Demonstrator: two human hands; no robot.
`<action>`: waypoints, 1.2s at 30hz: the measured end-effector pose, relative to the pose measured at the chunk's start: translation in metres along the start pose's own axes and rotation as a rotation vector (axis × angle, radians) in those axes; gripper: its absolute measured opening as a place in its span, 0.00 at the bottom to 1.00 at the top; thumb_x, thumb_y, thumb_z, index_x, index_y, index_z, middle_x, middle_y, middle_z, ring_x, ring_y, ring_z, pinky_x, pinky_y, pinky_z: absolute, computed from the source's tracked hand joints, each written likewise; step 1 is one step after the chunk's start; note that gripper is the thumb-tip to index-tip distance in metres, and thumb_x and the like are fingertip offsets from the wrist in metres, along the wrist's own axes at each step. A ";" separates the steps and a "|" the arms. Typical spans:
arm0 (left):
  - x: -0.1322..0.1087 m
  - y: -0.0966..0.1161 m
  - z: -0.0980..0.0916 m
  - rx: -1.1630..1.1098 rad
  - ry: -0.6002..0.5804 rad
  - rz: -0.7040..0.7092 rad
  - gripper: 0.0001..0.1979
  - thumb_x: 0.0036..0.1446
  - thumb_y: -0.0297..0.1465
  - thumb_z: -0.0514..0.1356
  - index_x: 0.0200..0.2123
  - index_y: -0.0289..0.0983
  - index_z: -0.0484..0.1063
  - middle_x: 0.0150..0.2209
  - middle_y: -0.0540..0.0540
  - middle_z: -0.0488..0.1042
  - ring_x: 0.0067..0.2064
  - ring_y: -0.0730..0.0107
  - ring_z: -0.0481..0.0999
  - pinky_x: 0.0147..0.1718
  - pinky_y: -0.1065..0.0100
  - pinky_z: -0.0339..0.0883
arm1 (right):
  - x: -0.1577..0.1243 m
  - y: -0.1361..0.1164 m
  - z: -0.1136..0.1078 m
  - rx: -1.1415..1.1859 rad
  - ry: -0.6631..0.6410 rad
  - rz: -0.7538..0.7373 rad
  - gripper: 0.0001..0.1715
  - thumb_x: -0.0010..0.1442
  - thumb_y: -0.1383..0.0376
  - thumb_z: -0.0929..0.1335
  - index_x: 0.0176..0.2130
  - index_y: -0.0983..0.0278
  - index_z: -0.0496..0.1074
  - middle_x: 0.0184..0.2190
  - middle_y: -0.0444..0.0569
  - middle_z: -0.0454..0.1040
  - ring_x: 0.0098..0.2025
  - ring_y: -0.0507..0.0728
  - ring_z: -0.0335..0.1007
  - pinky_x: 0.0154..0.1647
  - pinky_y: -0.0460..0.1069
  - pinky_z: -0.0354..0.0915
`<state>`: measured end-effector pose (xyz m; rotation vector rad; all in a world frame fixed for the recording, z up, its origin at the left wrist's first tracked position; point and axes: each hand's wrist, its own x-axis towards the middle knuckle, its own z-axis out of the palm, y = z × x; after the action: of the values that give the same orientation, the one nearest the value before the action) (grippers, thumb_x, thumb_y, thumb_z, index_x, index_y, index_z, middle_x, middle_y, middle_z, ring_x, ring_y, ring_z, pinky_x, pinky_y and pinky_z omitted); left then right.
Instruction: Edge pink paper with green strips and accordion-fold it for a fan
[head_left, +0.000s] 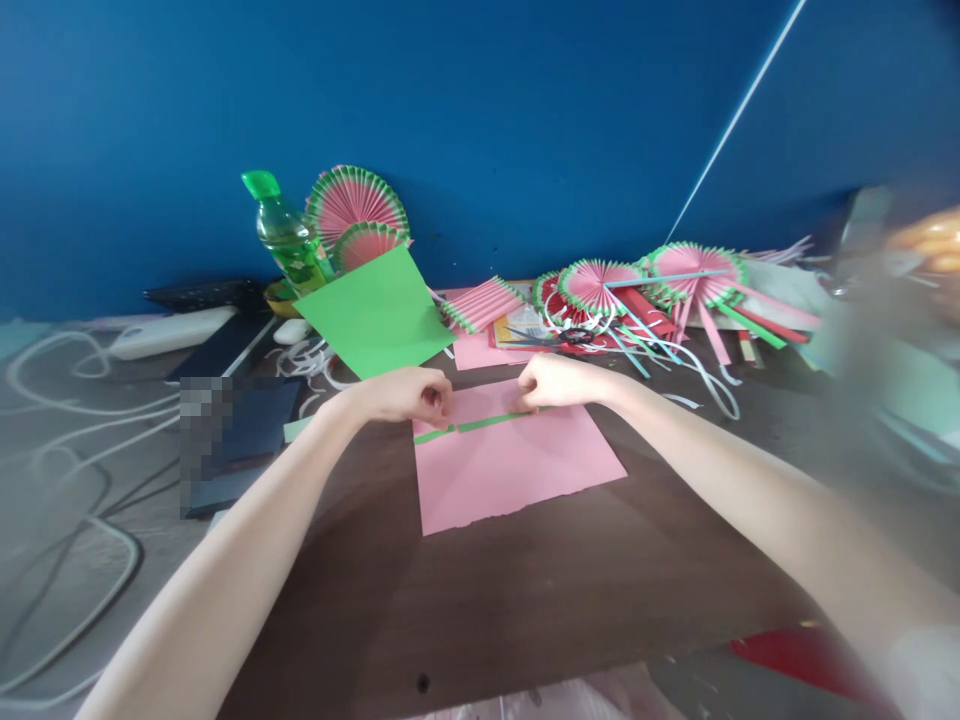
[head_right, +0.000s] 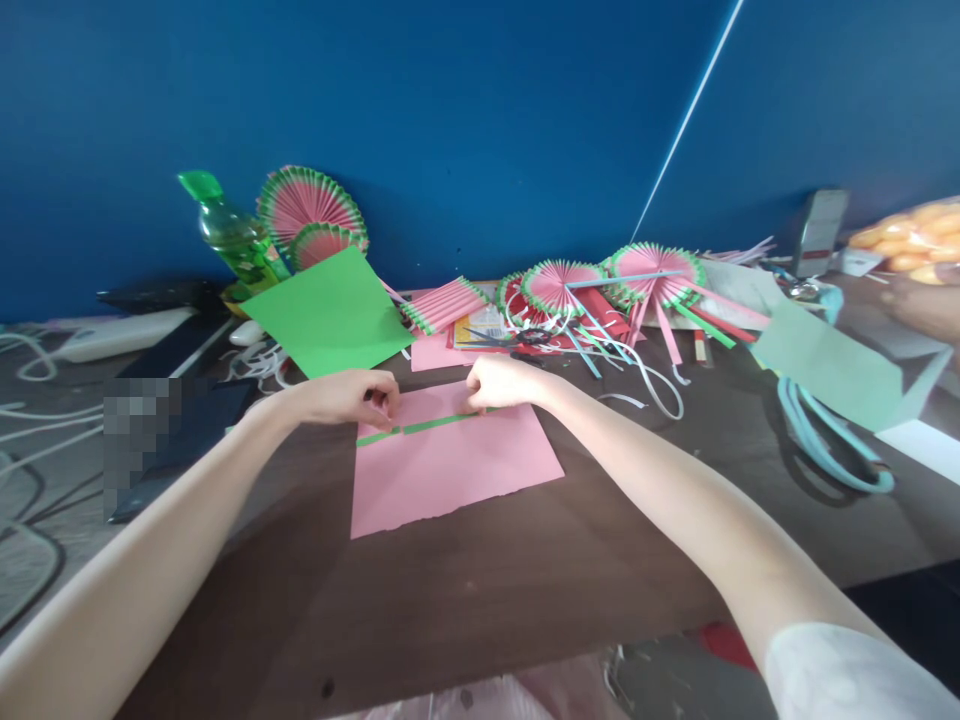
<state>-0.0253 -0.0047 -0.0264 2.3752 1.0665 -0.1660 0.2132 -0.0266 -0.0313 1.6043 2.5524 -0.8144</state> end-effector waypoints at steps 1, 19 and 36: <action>0.000 0.000 0.000 0.001 -0.001 0.000 0.10 0.43 0.37 0.61 0.28 0.37 0.69 0.31 0.51 0.68 0.33 0.72 0.66 0.31 0.72 0.56 | 0.000 0.000 0.000 0.003 -0.003 -0.002 0.10 0.46 0.64 0.65 0.17 0.66 0.69 0.13 0.40 0.57 0.19 0.47 0.48 0.21 0.47 0.44; -0.002 0.005 -0.002 0.007 -0.014 -0.017 0.10 0.43 0.36 0.61 0.27 0.36 0.68 0.30 0.50 0.67 0.33 0.71 0.66 0.32 0.72 0.56 | -0.001 -0.005 -0.001 -0.021 -0.005 -0.021 0.12 0.46 0.63 0.66 0.16 0.65 0.65 0.14 0.40 0.60 0.18 0.47 0.48 0.20 0.47 0.44; -0.001 0.003 -0.001 -0.007 0.000 -0.010 0.09 0.42 0.36 0.61 0.27 0.37 0.69 0.29 0.51 0.68 0.31 0.73 0.66 0.30 0.73 0.56 | -0.001 -0.004 -0.001 -0.017 -0.008 -0.025 0.12 0.47 0.63 0.65 0.17 0.65 0.68 0.14 0.41 0.61 0.18 0.47 0.48 0.21 0.47 0.44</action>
<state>-0.0240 -0.0065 -0.0239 2.3639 1.0779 -0.1655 0.2106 -0.0281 -0.0286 1.5648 2.5717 -0.7976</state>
